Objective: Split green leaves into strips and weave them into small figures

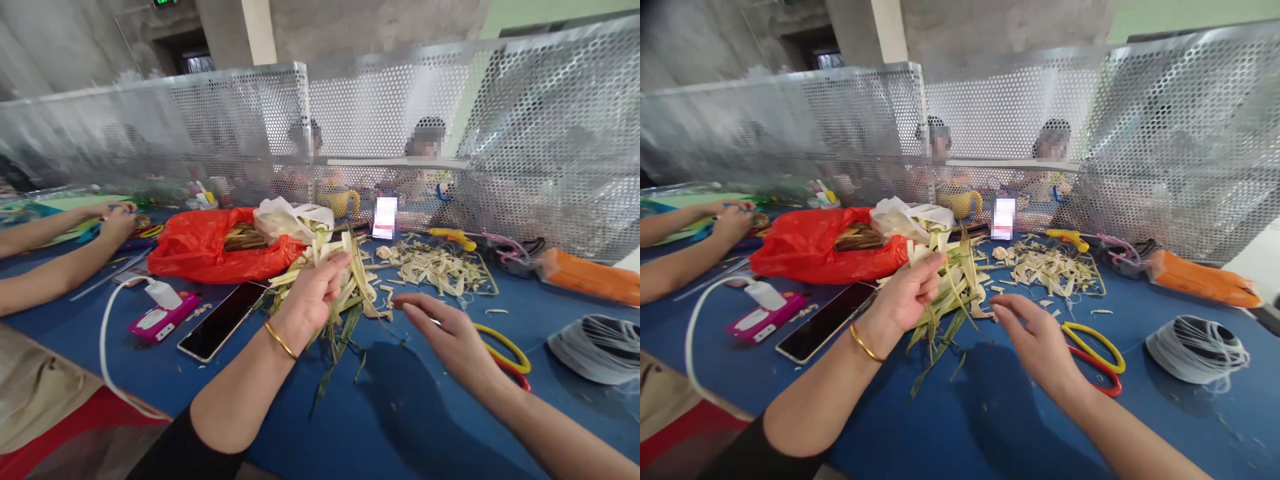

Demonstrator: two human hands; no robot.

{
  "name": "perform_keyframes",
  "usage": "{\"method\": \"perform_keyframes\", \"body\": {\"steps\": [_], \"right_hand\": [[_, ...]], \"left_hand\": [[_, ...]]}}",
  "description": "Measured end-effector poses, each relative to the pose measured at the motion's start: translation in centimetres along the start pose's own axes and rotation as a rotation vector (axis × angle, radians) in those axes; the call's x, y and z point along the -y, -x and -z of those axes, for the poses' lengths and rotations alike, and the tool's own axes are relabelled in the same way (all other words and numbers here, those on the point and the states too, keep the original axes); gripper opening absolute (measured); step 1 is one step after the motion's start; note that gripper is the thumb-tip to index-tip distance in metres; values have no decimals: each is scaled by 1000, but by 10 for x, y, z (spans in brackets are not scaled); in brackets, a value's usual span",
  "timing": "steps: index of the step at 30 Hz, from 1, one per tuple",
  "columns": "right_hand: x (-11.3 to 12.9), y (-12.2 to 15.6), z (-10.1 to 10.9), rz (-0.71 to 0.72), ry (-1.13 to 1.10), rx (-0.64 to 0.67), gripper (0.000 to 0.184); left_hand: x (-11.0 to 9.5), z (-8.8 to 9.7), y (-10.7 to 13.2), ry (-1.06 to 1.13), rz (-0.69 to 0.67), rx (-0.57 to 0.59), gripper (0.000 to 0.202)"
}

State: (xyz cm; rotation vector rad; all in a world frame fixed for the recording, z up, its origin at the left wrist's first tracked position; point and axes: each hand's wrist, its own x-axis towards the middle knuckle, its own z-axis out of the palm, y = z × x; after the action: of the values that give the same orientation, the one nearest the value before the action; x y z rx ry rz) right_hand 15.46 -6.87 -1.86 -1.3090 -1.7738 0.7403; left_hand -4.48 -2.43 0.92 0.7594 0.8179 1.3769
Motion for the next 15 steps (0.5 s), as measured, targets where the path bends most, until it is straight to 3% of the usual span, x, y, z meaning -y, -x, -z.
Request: {"method": "perform_keyframes", "body": {"steps": [3, 6, 11, 15], "right_hand": [[12, -9, -27, -68, -208, 172, 25], [11, -9, -44, -88, -217, 126, 30], [4, -4, -39, -11, -142, 20, 36], [-1, -1, -37, 0, -117, 45, 37]], "left_hand": [[15, -3, 3, -49, 60, 17, 27], [22, -4, 6, -74, 112, 90, 31], [22, -7, 10, -38, 78, 309, 44], [26, -10, 12, -47, 45, 298, 38]]}}
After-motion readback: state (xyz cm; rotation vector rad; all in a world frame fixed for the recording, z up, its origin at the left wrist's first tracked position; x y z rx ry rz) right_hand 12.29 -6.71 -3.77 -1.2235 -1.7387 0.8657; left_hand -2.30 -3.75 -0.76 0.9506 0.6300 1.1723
